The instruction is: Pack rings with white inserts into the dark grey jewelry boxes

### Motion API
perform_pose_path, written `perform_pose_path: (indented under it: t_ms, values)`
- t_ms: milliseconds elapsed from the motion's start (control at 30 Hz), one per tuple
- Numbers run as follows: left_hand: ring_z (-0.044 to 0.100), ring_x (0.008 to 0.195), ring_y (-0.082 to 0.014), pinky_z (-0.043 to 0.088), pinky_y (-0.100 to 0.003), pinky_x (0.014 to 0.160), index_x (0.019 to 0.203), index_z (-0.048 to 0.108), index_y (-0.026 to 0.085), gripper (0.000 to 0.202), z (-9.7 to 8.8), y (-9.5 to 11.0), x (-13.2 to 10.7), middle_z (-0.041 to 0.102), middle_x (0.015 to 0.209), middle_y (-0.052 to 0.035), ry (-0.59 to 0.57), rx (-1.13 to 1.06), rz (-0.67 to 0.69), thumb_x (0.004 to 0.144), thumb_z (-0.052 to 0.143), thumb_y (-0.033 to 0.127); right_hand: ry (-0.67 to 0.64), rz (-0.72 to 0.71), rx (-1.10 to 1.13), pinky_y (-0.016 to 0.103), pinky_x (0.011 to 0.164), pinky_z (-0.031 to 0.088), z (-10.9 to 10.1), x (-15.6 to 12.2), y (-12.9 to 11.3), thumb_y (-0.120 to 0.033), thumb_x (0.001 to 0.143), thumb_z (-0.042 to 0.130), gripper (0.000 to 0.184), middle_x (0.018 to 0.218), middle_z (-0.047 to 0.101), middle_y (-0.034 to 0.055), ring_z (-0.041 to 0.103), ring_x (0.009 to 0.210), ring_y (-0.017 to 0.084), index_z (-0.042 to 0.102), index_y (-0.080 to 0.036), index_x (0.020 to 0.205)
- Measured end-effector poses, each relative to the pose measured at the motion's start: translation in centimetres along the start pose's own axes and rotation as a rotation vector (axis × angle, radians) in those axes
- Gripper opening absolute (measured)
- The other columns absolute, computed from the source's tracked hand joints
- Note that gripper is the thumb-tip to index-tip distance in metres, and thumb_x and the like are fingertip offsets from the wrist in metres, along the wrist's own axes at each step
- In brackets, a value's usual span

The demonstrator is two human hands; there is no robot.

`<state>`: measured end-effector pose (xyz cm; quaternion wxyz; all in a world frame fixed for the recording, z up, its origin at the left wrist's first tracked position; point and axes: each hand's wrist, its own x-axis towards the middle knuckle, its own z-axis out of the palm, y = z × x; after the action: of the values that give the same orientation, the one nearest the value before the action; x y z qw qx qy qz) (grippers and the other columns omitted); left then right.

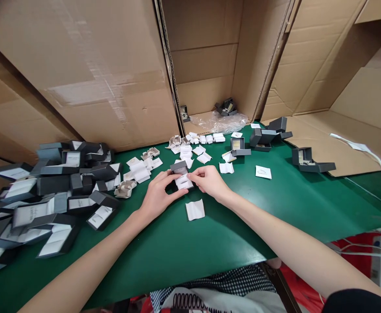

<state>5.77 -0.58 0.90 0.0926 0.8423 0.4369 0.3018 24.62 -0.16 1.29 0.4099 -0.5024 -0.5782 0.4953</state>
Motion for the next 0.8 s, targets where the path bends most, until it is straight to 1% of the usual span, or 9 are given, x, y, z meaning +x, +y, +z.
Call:
perform_pose_path:
  t_ms: [133,267,433,500,600,700,800]
  values:
    - [0.056,0.104,-0.0248,0.048,-0.039,0.087,0.109,0.064,0.022,0.038,0.1,-0.1,0.0,0.063,0.111,-0.0073,0.010,0.002,0.010,0.079,0.064,0.045,-0.025,0.074,0.057,0.020,0.033,0.019,-0.1,0.3,-0.1,-0.042,0.072,0.064,0.029,0.041,0.040,-0.0067,0.030,0.033,0.004,0.056,-0.016,0.063]
    - [0.055,0.104,-0.0244,0.048,-0.039,0.089,0.112,0.064,0.023,0.038,0.1,-0.1,-0.1,0.060,0.119,-0.0075,-0.005,0.023,0.008,0.081,0.062,0.044,-0.001,0.059,0.017,0.018,0.032,0.020,0.0,0.5,0.3,-0.035,0.073,0.062,0.020,0.043,0.042,-0.0072,0.032,0.033,0.004,0.055,-0.017,0.067]
    - [0.054,0.106,-0.0252,0.048,-0.040,0.088,0.116,0.062,0.024,0.038,-0.1,0.3,0.0,0.055,0.124,-0.0075,-0.041,0.048,-0.003,0.083,0.059,0.044,0.030,0.016,-0.072,0.018,0.032,0.024,0.1,0.8,0.9,-0.033,0.074,0.059,0.016,0.050,0.047,-0.0070,0.036,0.033,0.005,0.054,-0.018,0.079]
    - [0.053,0.108,-0.0258,0.048,-0.040,0.088,0.118,0.061,0.026,0.038,-0.3,0.4,0.0,0.055,0.124,-0.0071,-0.056,0.050,-0.001,0.084,0.058,0.044,0.027,-0.032,-0.120,0.019,0.034,0.028,0.1,0.7,0.9,-0.032,0.076,0.056,0.016,0.052,0.048,-0.0075,0.038,0.034,0.006,0.053,-0.019,0.083]
    - [0.052,0.110,-0.0253,0.047,-0.039,0.089,0.120,0.060,0.028,0.036,-0.5,0.4,0.0,0.055,0.123,-0.0062,-0.076,0.023,-0.008,0.088,0.052,0.042,0.020,-0.176,-0.227,0.020,0.041,0.032,0.2,0.4,0.7,-0.031,0.080,0.051,0.012,0.053,0.045,-0.0075,0.042,0.040,0.007,0.054,-0.020,0.084]
    - [0.053,0.109,-0.0222,0.046,-0.037,0.091,0.116,0.063,0.027,0.031,-0.5,0.0,0.1,0.058,0.118,-0.0049,-0.078,-0.073,-0.045,0.094,0.042,0.035,0.041,-0.299,-0.371,0.021,0.048,0.031,0.2,0.2,0.6,-0.028,0.083,0.048,0.012,0.053,0.041,-0.0069,0.042,0.046,0.008,0.057,-0.020,0.084]
    - [0.054,0.108,-0.0200,0.045,-0.034,0.092,0.109,0.067,0.026,0.028,-0.3,-0.5,0.3,0.060,0.115,-0.0033,-0.035,-0.171,-0.071,0.093,0.045,0.028,0.054,-0.361,-0.514,0.022,0.051,0.031,0.1,0.1,0.7,-0.028,0.086,0.047,0.015,0.053,0.043,-0.0060,0.043,0.048,0.010,0.059,-0.020,0.086]
